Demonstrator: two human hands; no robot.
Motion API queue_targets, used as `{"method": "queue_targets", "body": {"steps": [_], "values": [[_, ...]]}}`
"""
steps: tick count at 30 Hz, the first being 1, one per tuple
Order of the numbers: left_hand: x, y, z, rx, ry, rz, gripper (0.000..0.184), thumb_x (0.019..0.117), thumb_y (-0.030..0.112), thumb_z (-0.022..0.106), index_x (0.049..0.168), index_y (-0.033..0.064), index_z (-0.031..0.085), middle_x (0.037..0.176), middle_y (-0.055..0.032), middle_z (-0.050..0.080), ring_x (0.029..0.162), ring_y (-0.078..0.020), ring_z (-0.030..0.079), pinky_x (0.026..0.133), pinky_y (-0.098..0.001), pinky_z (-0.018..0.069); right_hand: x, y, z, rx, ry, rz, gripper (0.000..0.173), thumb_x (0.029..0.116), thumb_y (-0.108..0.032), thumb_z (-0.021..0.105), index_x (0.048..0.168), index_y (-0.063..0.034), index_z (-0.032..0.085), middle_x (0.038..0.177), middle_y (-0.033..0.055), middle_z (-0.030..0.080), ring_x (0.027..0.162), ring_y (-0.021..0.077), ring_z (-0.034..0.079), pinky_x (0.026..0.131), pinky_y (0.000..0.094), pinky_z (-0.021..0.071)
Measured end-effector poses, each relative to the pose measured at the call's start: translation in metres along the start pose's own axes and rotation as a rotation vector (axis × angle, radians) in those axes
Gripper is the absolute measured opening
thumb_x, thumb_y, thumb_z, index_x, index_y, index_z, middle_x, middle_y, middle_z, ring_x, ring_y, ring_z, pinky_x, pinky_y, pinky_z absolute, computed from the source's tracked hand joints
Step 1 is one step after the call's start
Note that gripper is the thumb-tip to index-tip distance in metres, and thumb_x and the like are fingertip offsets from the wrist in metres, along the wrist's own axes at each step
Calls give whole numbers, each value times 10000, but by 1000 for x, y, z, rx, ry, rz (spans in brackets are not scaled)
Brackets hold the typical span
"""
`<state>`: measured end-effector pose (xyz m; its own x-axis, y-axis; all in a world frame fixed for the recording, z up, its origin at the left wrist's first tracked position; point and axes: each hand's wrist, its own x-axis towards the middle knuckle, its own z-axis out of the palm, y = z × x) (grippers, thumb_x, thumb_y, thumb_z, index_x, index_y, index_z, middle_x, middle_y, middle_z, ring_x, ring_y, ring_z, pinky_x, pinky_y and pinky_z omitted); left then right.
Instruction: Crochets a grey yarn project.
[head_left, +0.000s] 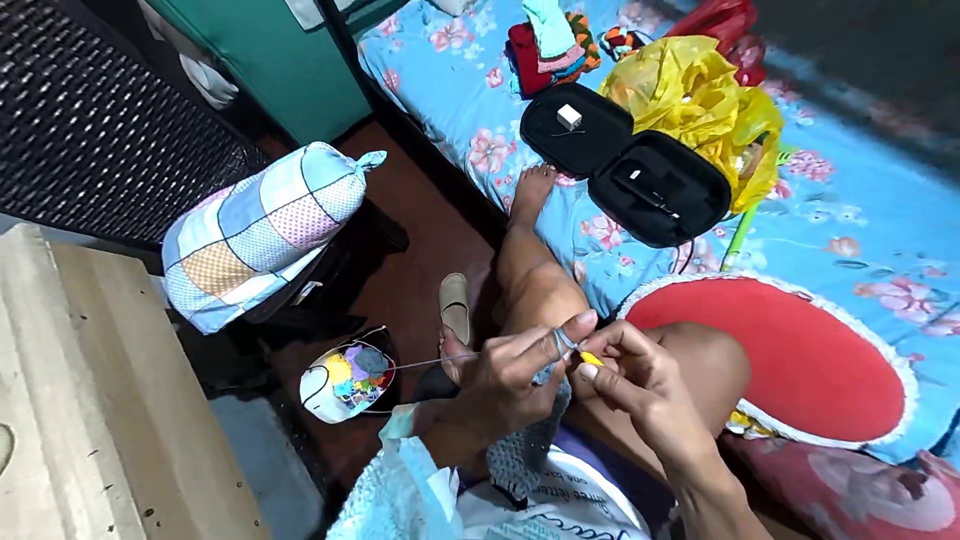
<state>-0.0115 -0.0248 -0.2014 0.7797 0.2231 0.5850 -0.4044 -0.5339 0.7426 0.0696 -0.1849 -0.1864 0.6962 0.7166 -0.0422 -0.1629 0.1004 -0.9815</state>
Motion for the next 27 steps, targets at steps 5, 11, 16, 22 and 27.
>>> {"method": "queue_targets", "body": {"steps": [5,11,16,22,27], "values": [[5,6,-7,-425,-2,-201,383,942,17,627,1316,-61,605,952,-29,736,878,30,659,841,-163,545,-2,14,1,220,-26,-88,181,897,-78,708,1065,-143,694,916,-52,716,683,-52,604,598,104,496],[11,-5,-23,-879,-115,-465,510,875,-5,623,1384,-17,591,854,92,706,760,12,642,742,-201,557,-7,25,-8,-682,163,-637,96,983,-99,570,994,-23,629,894,75,645,816,27,628,727,118,518],[12,-14,-30,-1020,-170,-536,440,881,-16,609,1308,64,683,871,77,743,760,-11,679,743,-215,578,-8,27,-20,-295,50,-402,95,947,-134,665,1040,-122,679,961,-47,684,852,-48,627,729,85,514],[11,0,-17,-492,-129,-316,345,916,-26,619,1250,-101,659,1050,-70,750,949,9,670,904,-185,542,-6,18,-7,-98,1,-154,137,902,-121,687,1037,-142,670,921,-76,689,720,-49,608,622,106,512],[8,-4,-13,-254,-155,-130,256,950,-19,593,1168,-74,716,960,-154,737,882,-64,677,842,-183,536,1,12,10,-447,147,-337,150,944,-111,600,1051,-13,636,935,6,662,795,-25,617,688,116,528]]}}
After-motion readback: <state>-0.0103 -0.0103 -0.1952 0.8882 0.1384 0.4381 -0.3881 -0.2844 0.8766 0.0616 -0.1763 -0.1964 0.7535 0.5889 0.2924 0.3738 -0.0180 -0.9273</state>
